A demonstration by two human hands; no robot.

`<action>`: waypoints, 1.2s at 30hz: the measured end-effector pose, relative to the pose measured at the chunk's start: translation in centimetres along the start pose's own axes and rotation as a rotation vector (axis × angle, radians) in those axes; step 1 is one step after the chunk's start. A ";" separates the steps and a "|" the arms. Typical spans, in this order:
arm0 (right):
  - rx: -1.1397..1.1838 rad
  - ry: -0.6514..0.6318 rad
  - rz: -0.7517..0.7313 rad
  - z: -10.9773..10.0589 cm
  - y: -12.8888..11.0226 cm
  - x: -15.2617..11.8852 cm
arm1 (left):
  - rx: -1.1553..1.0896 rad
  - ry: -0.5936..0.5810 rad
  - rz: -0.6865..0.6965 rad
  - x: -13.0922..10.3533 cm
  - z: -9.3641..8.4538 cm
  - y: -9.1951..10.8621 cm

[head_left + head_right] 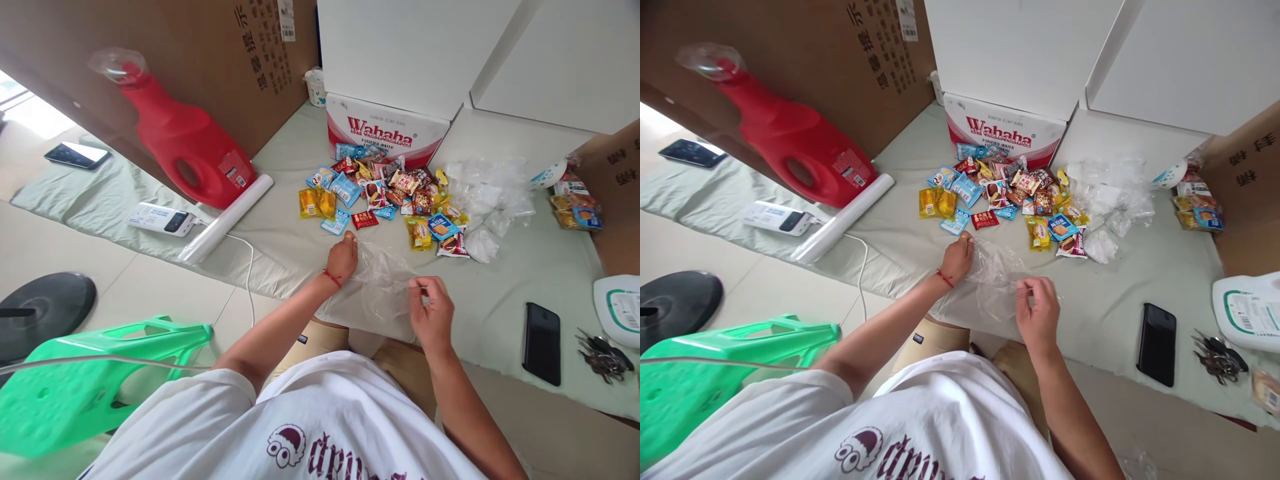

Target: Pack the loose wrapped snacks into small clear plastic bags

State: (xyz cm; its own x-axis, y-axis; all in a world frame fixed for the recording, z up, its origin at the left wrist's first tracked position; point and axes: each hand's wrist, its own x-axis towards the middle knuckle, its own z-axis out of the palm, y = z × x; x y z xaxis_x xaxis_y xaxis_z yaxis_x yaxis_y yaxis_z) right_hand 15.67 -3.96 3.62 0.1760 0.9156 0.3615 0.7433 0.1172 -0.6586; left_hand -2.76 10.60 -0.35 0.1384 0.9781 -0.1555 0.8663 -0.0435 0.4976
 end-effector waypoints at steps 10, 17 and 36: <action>-0.516 -0.076 0.016 6.3 -1.9 0.9 | -0.025 0.036 -0.065 -0.7 0.4 0.9; -0.444 0.026 -0.276 2.0 1.8 -1.4 | -0.090 0.035 -0.043 -0.3 0.0 0.1; -0.234 0.059 -0.201 -1.9 -1.0 -4.4 | -0.132 0.061 -0.034 -1.0 0.7 -0.2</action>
State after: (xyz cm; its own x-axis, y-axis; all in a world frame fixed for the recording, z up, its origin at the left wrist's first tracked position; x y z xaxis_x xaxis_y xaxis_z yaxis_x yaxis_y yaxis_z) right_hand 15.43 -8.82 3.97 0.0426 0.8582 0.5116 0.8942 0.1957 -0.4026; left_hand -2.75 9.54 -0.86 0.0769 0.9894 -0.1235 0.7988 0.0130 0.6014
